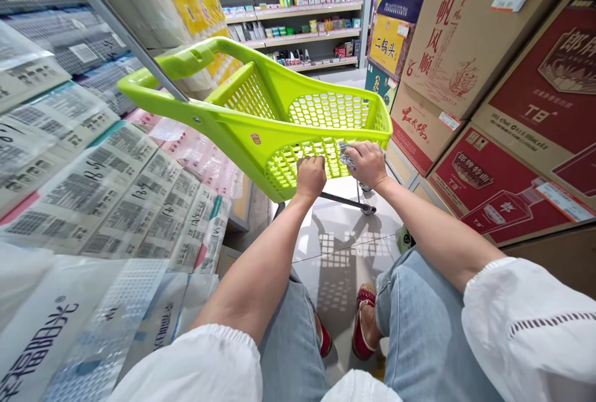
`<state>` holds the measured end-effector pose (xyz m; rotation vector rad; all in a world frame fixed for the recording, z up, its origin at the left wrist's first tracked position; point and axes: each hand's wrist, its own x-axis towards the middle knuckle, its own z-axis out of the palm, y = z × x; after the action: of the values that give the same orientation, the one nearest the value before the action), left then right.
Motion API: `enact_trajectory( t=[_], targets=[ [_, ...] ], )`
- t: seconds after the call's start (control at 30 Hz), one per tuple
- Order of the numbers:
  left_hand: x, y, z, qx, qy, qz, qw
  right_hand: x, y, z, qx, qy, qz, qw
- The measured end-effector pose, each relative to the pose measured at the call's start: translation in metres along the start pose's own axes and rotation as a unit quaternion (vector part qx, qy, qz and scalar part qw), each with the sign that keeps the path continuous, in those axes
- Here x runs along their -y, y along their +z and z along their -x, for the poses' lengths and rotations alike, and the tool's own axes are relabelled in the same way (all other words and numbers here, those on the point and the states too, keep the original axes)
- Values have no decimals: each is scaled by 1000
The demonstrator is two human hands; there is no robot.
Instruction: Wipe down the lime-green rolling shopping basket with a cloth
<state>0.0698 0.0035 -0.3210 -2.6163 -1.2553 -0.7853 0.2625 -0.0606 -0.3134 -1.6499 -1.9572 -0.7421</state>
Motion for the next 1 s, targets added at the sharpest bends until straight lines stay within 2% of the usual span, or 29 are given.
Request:
enact_trajectory(
  t=[0.1, 0.2, 0.33, 0.43, 0.53, 0.6, 0.67, 0.77, 0.93, 1.0],
  targets=[
    [2, 4, -3, 33, -41, -6, 999, 10, -15, -25, -51, 23, -18, 998],
    [-1, 8, -10, 71, -42, -3, 997, 20, -22, -48, -65, 22, -30, 997],
    [1, 10, -20, 74, -59, -4, 995, 27, -9, -58, -55, 11, -29, 998],
    [5, 10, -24, 79, -53, 5, 995, 29, 13, -42, -19, -3, -19, 1000],
    [8, 10, -24, 86, -41, 23, 995, 30, 33, -12, 59, -59, -8, 996],
    [9, 11, -23, 82, -36, 36, 995, 30, 42, 6, 103, -99, -7, 990],
    [7, 11, -22, 81, -40, 42, 995, 29, 45, 14, 121, -115, -6, 986],
    [4, 8, -22, 86, -43, 43, 994, 25, 37, 3, 101, -98, 0, 990],
    [-1, 7, -23, 88, -36, 27, 995, 19, 5, -42, -7, -23, -7, 1000],
    [-1, 8, -23, 83, -28, 30, 996, 18, -2, -51, -36, 1, -10, 999]
  ],
)
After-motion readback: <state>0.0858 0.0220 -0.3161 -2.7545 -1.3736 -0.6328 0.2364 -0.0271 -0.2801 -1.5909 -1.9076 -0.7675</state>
